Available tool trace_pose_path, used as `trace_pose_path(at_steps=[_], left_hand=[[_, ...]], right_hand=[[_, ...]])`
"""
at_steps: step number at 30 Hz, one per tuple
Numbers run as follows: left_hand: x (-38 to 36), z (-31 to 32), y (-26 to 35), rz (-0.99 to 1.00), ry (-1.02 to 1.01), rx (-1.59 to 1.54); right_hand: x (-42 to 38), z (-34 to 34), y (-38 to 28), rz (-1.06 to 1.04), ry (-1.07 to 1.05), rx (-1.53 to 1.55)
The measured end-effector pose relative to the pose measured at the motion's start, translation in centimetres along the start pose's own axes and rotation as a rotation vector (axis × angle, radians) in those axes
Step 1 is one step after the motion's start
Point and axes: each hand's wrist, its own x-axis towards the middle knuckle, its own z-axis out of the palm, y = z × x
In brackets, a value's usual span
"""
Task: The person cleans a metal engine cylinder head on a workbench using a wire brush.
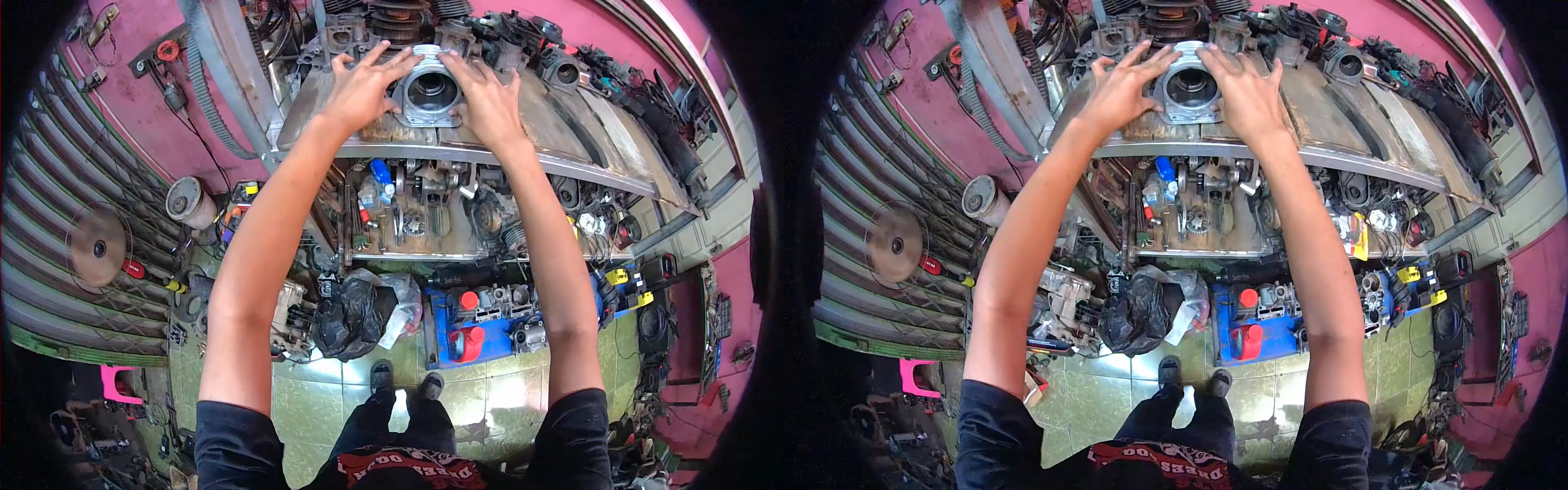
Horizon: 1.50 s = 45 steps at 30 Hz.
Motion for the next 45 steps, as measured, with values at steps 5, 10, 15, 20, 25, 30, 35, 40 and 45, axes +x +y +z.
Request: trace_pose_path(at_steps=[5, 10, 15, 20, 25, 30, 35, 40, 45], left_hand=[[1.3, 2.6, -1.6, 0.010, 0.085, -0.037], [3.6, 4.6, -3.7, 0.026, 0.113, -0.011], [5.1, 6.4, -5.0, 0.022, 0.133, 0.014], [6.2, 8.0, -5.8, 0.015, 0.152, 0.006], [7.2, 9.1, -6.6, 0.009, 0.177, -0.014], [7.7, 9.7, -6.8, 0.005, 0.186, 0.008], [8.3, 9.7, -6.7, -0.048, 0.170, 0.018], [8.4, 10.5, -7.5, -0.011, 0.207, 0.023], [8.4, 10.5, -7.2, -0.023, 0.195, 0.022]], right_hand=[[1.7, 2.4, 0.3, 0.017, 0.055, -0.015], [3.6, 4.5, 0.7, 0.037, 0.079, -0.051], [5.1, 6.7, 1.4, 0.041, 0.133, -0.097], [6.3, 8.3, 2.1, 0.064, 0.138, -0.076], [7.5, 9.2, 2.3, 0.107, 0.052, -0.101], [8.1, 9.4, 2.7, 0.100, 0.023, -0.074], [9.0, 10.3, 3.5, 0.088, 0.029, -0.086], [9.1, 10.6, 3.8, 0.071, 0.047, -0.071], [9.0, 10.6, 3.6, 0.083, 0.054, -0.059]])
